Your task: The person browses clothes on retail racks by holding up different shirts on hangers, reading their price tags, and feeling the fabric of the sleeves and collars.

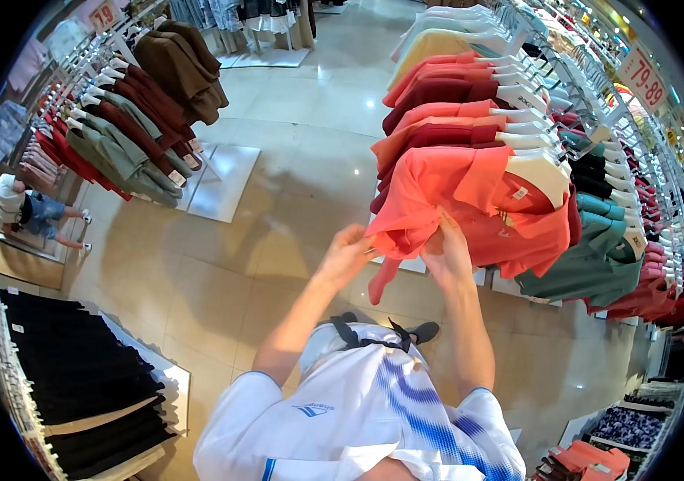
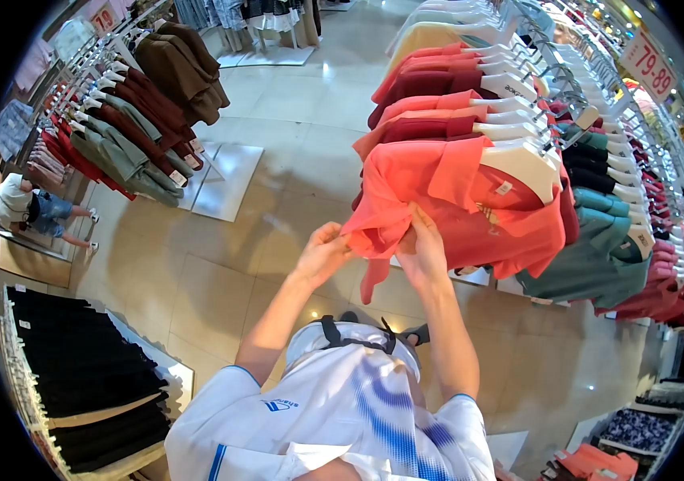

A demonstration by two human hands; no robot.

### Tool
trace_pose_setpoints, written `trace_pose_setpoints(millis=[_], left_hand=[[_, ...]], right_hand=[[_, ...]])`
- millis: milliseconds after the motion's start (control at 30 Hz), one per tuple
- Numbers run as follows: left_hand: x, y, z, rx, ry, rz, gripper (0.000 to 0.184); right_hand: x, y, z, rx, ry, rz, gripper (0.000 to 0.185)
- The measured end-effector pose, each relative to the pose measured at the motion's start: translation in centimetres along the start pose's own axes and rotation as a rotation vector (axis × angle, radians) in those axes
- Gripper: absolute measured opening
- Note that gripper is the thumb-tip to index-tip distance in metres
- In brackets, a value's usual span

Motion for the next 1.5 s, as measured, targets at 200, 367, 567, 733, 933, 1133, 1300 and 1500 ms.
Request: trace_pose_setpoints(millis=[200, 367, 567, 733, 933, 1133, 1300, 1500], left_hand=[[-1.3, -0.5, 0.3, 0.383, 0.022, -0.109, 0.012], [-1.7, -0.1, 0.0, 0.578, 0.128, 0.065, 0.016], [-1.7, 0.2, 0.7, 0.501, 0.285, 0.031, 0.014], [-2.9, -1.4, 1.5, 0.595, 0.360, 0.070, 0.008], [-1.3, 1.2, -1.3, -0.093, 0.254, -0.326, 0.019], [-1.7, 2.5, -2.8, -1.290, 0.147, -0.817, 0.042], [-1.8, 3.0, -3.3, -1.099, 0.216, -0.752, 0.033], [-3.2, 2.1, -1.7, -0.694, 0.086, -0.307, 0.015]], right_hand=[[-0.7, 0.8, 1.0, -0.092, 0.112, -0.018, 0.025], [-0.6, 1.1, 1.3, -0.023, 0.076, 0.025, 0.022], [0.2, 0.6, -0.3, 0.612, -0.090, 0.224, 0.015], [-0.1, 0.4, -0.1, 0.850, -0.017, 0.411, 0.011], [-0.3, 1.1, -0.5, 0.863, -0.022, 0.394, 0.011], [-0.4, 1.2, -0.6, 0.690, -0.022, 0.303, 0.012], [-0.3, 1.0, -0.1, 0.722, -0.087, 0.285, 0.012], [-0.4, 0.8, -0.4, 0.560, 0.010, 0.304, 0.011]])
Point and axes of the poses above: each hand's wrist, its own x-axis away from the middle knuckle, its own z-axis out of the back of the hand, y = z × x, the point moved 2 cm from there along -x, towards the middle knuckle, and after that the axes turned 9 degrees about -x, right-handed, at the moved point
